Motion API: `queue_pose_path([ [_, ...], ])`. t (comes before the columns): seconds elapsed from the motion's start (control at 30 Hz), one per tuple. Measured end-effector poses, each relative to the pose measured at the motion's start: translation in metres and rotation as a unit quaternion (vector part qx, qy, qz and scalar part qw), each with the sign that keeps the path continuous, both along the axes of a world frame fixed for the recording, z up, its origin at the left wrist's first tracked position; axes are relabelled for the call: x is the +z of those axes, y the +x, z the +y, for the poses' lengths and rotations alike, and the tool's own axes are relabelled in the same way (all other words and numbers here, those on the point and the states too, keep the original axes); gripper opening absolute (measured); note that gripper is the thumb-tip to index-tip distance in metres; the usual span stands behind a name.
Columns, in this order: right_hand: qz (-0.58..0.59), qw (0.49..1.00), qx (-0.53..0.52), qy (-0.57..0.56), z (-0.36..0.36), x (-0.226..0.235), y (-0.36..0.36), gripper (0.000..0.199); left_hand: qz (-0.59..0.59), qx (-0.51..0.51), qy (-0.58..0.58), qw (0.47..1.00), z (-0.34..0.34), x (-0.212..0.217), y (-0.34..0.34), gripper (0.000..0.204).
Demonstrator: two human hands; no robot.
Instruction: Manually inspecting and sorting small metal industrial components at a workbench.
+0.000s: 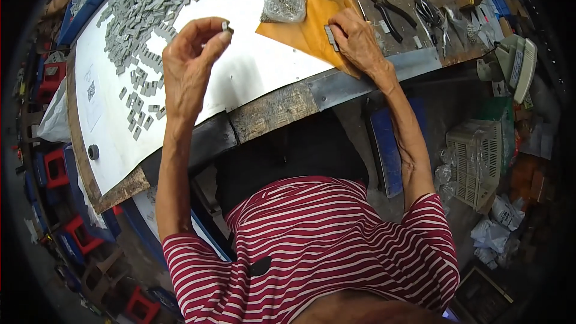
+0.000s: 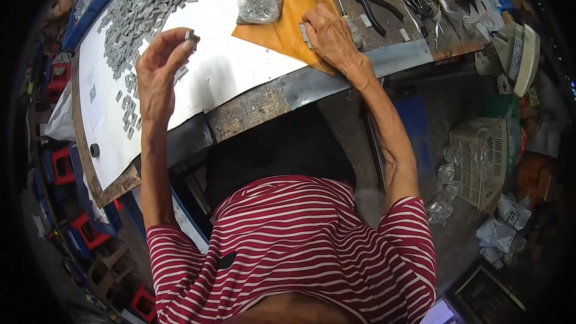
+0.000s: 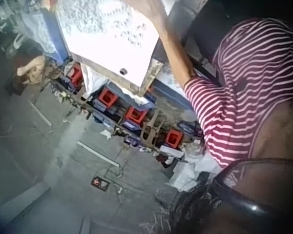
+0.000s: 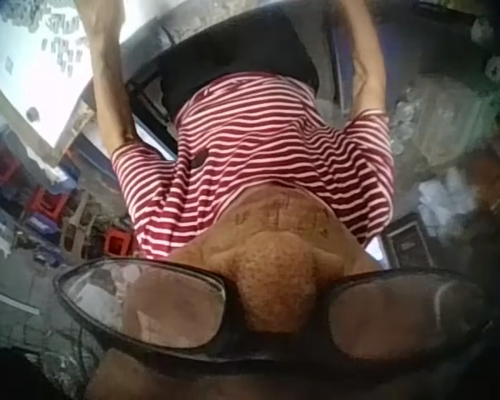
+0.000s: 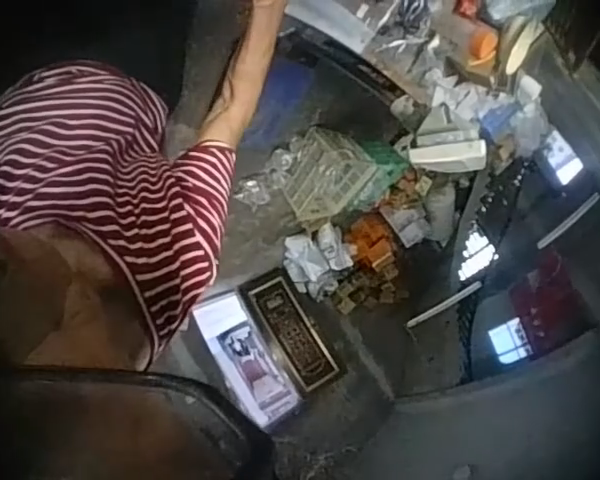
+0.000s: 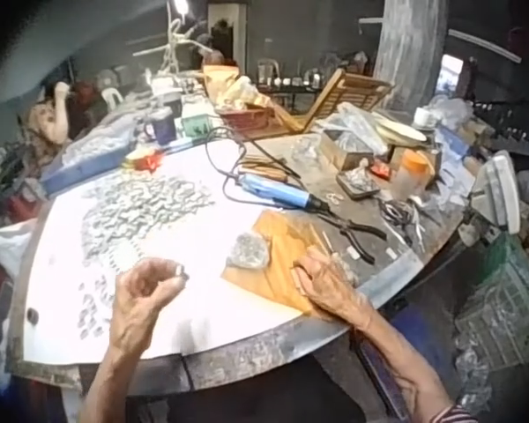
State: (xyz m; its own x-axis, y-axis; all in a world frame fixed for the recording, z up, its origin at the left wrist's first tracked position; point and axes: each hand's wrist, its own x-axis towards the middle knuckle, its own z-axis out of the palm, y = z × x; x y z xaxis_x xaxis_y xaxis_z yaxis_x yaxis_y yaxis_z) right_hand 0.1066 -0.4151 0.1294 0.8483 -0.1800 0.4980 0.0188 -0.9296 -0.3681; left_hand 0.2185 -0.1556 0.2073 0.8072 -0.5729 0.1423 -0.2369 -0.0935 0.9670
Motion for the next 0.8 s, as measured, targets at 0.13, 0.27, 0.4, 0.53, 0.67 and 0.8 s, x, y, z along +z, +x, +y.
queue_pose_path([
  [0.13, 0.009, 0.999, 0.036, -0.034, -0.001, 0.002, 0.001, 0.008, 0.069, -0.006, -0.046, 0.997, 0.015, 0.001, -0.022, 0.025],
  [0.27, 0.031, 0.994, 0.065, -0.086, -0.007, 0.001, 0.004, 0.008, 0.118, 0.007, -0.070, 0.991, 0.019, -0.007, -0.037, 0.024],
  [0.4, 0.046, 0.990, 0.077, -0.109, -0.008, 0.000, 0.007, 0.007, 0.152, 0.008, -0.083, 0.985, 0.021, -0.013, -0.046, 0.021],
  [0.53, 0.049, 0.989, 0.065, -0.125, -0.006, 0.000, 0.007, 0.008, 0.175, 0.003, -0.085, 0.981, 0.020, -0.023, -0.051, 0.021],
  [0.67, 0.012, 0.992, 0.067, -0.108, -0.005, 0.001, 0.005, 0.007, 0.199, -0.007, -0.103, 0.974, 0.018, -0.027, -0.057, 0.021],
  [0.8, -0.048, 0.994, 0.059, -0.083, -0.004, 0.005, 0.002, 0.007, 0.260, -0.024, -0.153, 0.953, 0.011, -0.031, -0.061, 0.024],
])
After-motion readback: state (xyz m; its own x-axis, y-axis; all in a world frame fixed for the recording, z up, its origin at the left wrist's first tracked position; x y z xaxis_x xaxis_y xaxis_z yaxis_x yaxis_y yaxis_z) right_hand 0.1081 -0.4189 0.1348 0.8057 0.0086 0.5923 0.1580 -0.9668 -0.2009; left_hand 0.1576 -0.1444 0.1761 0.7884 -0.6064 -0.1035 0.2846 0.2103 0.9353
